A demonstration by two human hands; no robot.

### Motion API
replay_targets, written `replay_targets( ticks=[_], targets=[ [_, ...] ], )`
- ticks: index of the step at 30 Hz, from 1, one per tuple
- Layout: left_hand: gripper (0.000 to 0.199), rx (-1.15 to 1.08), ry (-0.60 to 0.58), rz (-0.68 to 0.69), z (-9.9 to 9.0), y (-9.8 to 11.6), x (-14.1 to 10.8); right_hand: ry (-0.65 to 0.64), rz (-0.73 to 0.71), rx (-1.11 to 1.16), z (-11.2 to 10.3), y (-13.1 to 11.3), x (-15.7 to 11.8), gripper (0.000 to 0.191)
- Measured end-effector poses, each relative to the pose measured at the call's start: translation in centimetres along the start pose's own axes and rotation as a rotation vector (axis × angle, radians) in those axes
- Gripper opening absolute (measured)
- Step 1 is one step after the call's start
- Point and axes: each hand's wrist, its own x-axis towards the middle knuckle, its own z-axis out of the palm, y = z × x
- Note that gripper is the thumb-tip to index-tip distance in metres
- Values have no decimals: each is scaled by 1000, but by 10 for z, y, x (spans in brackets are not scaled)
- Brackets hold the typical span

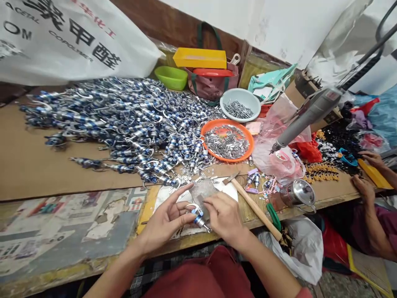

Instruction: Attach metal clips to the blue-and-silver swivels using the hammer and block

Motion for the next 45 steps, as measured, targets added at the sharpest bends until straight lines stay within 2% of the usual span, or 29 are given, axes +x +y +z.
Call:
replay_targets(
  ticks=[7,14,18,22,25,28,31,34,40,45],
  targets=[
    [86,67,-16,-66,-5,10,8,-82,37,-17,-2,8,-2,37],
    [92,15,-15,-69,-8,6,9,-204,-191,-167,-9,11,-1,27],
    [92,25,-19,-53,-9,5,11,-327,-245,-290,-16,12,5,21],
    [91,29,-38,-31,-9,4,10,-394,-283,-213,-10,11,14,19],
    [91,29,-57,-21,-9,3,9,-369,-241,-109,-5,8,20,14],
    [90,17,-61,-26,-9,2,9,-348,-116,-32,-8,4,25,10],
    [89,14,-48,-37,-10,2,11,-415,-31,-37,-17,1,27,10],
    [88,21,-42,-37,-10,2,11,-488,-80,-120,-20,1,27,10],
    [90,31,-72,-25,-9,3,10,-403,-151,-116,-6,2,27,9],
    [92,9,-87,-13,-10,3,11,-314,-27,-146,-3,3,24,7]
  ],
)
